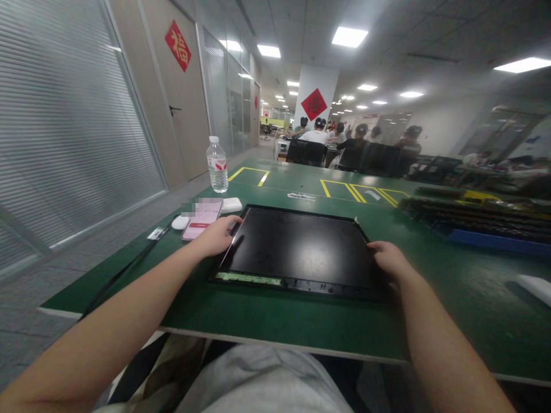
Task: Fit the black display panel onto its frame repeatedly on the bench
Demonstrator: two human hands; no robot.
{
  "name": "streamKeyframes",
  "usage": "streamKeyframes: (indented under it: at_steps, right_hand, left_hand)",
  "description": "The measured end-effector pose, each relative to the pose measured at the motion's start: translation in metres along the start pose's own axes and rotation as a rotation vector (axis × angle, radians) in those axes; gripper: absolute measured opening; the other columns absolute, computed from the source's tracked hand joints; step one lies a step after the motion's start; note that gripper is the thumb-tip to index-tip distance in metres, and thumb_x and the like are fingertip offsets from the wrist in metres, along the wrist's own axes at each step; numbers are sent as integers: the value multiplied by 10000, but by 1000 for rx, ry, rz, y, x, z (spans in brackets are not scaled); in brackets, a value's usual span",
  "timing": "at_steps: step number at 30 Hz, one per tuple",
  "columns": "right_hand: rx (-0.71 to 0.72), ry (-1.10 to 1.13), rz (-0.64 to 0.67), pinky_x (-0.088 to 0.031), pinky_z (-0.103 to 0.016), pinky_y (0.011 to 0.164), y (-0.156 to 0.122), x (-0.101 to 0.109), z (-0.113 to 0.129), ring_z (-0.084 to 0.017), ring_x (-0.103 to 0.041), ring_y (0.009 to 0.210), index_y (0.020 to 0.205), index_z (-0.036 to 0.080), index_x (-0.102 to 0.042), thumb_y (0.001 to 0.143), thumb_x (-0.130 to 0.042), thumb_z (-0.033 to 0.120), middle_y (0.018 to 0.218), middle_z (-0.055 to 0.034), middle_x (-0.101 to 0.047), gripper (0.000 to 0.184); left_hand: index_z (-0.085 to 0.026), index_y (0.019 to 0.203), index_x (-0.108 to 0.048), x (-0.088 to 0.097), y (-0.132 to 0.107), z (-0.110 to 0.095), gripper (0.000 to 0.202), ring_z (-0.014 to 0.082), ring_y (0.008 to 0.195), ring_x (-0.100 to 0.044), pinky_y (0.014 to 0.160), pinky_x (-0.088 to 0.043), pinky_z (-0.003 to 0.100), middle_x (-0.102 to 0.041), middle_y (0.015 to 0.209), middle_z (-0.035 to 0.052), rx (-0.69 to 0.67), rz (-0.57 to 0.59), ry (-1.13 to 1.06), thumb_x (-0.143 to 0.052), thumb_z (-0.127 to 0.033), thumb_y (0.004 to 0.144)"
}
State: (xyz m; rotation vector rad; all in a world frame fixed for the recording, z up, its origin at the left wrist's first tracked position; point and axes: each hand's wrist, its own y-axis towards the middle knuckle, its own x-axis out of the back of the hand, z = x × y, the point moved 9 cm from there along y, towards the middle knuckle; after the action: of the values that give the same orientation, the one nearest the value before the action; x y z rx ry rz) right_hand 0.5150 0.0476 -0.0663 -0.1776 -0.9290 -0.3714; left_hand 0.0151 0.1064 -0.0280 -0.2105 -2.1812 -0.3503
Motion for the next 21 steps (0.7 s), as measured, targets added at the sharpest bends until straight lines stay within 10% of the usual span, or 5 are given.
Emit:
streamKeyframes:
  at_steps: [21]
  right_hand:
    - [-25,179,10,-536,-336,820,12,-7,-20,-246,-701,903,1046,178,-753,633,-515,42,936,-94,-754,495]
  left_hand:
    - [-191,1265,-586,1,-1,-1,616,263,1111,-663,925,-530,356,-711,1190,86,-3,0,98,-498,-107,661]
